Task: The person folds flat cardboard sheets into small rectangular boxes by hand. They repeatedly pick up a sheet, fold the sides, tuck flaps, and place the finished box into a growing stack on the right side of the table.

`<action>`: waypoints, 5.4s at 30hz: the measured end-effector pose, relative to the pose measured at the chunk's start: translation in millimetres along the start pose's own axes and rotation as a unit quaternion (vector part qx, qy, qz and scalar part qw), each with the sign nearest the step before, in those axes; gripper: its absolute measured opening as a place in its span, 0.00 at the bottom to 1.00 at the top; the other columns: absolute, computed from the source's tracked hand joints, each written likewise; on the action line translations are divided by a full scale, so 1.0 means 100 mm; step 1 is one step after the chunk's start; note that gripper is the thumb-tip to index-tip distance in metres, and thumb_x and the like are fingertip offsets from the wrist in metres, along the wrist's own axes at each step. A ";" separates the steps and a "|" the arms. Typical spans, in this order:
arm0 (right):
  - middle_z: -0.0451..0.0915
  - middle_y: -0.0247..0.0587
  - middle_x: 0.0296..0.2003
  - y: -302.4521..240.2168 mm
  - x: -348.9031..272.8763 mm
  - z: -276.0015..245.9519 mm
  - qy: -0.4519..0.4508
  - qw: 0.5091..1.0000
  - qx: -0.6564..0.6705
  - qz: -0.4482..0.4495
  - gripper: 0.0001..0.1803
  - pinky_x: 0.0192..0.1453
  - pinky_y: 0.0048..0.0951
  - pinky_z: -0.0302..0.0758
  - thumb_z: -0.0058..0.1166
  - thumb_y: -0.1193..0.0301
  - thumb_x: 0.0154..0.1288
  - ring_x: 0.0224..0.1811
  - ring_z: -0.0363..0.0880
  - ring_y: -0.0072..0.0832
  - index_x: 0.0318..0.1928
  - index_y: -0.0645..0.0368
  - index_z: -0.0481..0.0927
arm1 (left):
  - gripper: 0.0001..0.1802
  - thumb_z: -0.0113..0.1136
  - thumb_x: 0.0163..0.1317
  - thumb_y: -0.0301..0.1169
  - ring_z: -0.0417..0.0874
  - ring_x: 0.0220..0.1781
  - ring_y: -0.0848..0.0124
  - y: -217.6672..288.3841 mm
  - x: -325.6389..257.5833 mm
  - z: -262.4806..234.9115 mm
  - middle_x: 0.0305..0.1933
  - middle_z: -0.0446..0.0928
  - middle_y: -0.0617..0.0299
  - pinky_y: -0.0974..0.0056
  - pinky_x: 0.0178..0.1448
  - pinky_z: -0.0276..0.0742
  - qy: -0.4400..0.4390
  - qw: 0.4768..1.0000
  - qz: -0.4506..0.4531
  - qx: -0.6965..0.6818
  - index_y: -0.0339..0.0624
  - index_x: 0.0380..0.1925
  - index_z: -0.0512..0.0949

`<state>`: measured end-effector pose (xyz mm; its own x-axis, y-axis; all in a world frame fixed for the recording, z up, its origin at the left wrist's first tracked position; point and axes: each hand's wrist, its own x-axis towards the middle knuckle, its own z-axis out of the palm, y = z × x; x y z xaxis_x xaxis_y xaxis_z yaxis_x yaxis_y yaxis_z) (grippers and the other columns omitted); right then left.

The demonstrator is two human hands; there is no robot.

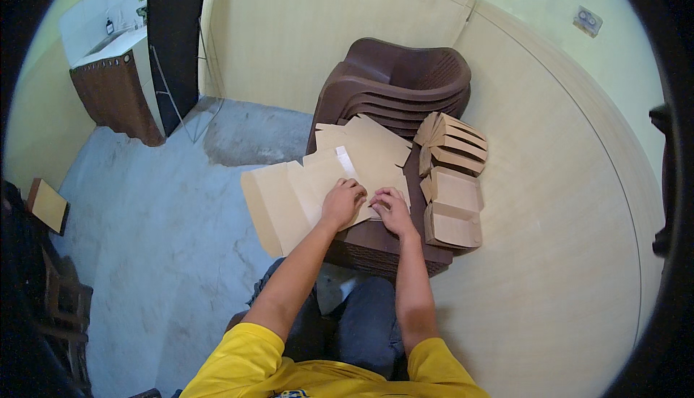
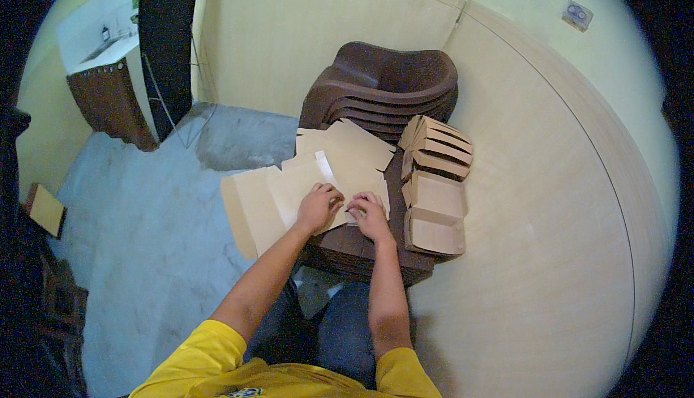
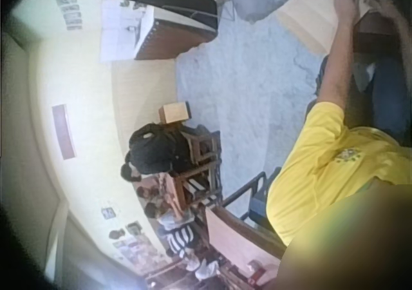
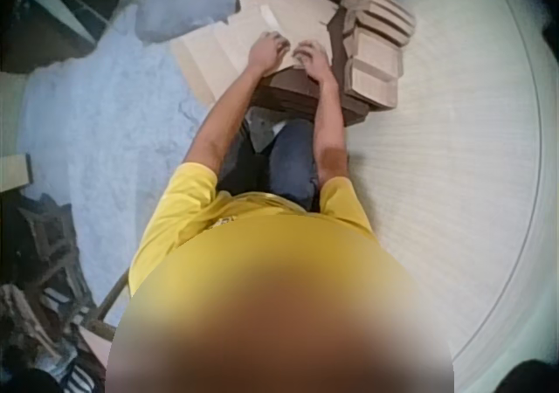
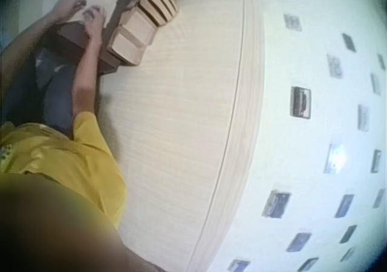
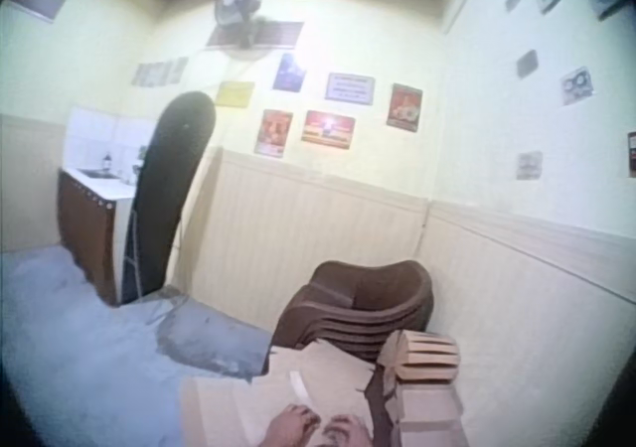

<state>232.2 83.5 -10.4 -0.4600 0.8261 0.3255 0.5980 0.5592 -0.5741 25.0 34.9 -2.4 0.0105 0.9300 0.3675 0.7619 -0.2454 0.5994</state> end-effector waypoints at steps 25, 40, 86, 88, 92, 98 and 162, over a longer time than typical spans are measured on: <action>0.77 0.35 0.47 0.24 0.33 0.05 -0.073 0.989 0.036 0.125 0.26 0.63 0.35 0.74 0.82 0.72 0.55 0.53 0.74 0.33 0.48 0.54 0.76 | 0.06 0.74 0.64 0.35 0.80 0.62 0.57 -0.11 0.06 0.06 0.50 0.84 0.62 0.54 0.68 0.80 -0.022 0.999 -0.002 -0.039 0.51 0.39 0.91; 0.81 0.30 0.44 0.39 0.36 0.14 0.022 0.898 0.364 0.245 0.10 0.53 0.24 0.75 0.62 0.82 0.68 0.43 0.75 0.20 0.48 0.58 0.82 | 0.33 0.70 0.63 0.56 0.83 0.69 0.53 -0.32 0.09 0.23 0.65 0.85 0.50 0.33 0.88 0.50 -0.086 0.994 0.032 -0.060 0.44 0.60 0.87; 0.84 0.35 0.51 -0.04 0.14 0.35 0.103 0.985 -0.135 -0.006 0.17 0.59 0.46 0.72 0.56 0.75 0.64 0.59 0.81 0.37 0.48 0.51 0.94 | 0.41 0.65 0.61 0.61 0.70 0.79 0.52 -0.33 0.00 -0.15 0.74 0.76 0.55 0.45 0.83 0.62 -0.074 0.985 0.118 0.105 0.54 0.71 0.79; 0.85 0.38 0.51 0.05 0.15 0.37 0.121 0.983 -0.134 -0.016 0.17 0.59 0.45 0.75 0.54 0.77 0.63 0.58 0.83 0.39 0.46 0.56 0.93 | 0.42 0.66 0.61 0.61 0.70 0.79 0.51 -0.34 -0.01 -0.14 0.74 0.76 0.52 0.44 0.83 0.62 -0.068 0.986 0.112 0.101 0.51 0.70 0.79; 0.85 0.45 0.51 0.18 0.19 0.34 0.169 0.985 0.022 -0.012 0.16 0.58 0.41 0.79 0.53 0.76 0.66 0.53 0.86 0.43 0.48 0.60 0.91 | 0.44 0.69 0.59 0.62 0.68 0.80 0.47 -0.34 -0.01 -0.12 0.74 0.75 0.45 0.44 0.83 0.63 0.007 0.991 0.085 0.100 0.44 0.69 0.79; 0.83 0.44 0.53 -0.04 0.21 0.33 0.143 0.981 0.010 0.131 0.20 0.66 0.42 0.75 0.60 0.60 0.73 0.58 0.82 0.41 0.59 0.54 0.89 | 0.40 0.70 0.60 0.58 0.69 0.81 0.44 -0.44 0.01 -0.18 0.76 0.73 0.44 0.46 0.83 0.66 -0.121 0.985 0.104 0.067 0.42 0.65 0.81; 0.79 0.33 0.59 -0.22 0.11 0.30 0.033 0.990 -0.128 0.054 0.20 0.70 0.51 0.65 0.67 0.58 0.68 0.66 0.73 0.38 0.60 0.40 0.90 | 0.16 0.58 0.54 0.19 0.80 0.39 0.69 -0.36 -1.29 -1.64 0.37 0.80 0.61 0.62 0.45 0.76 0.411 0.682 -0.245 -0.553 0.31 0.44 0.81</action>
<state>194.3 77.7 -16.8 -0.3449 0.8803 0.3257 0.7926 0.4590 -0.4014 -109.5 -121.0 45.4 -0.7828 0.6185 -0.0686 -0.4167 -0.4392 0.7959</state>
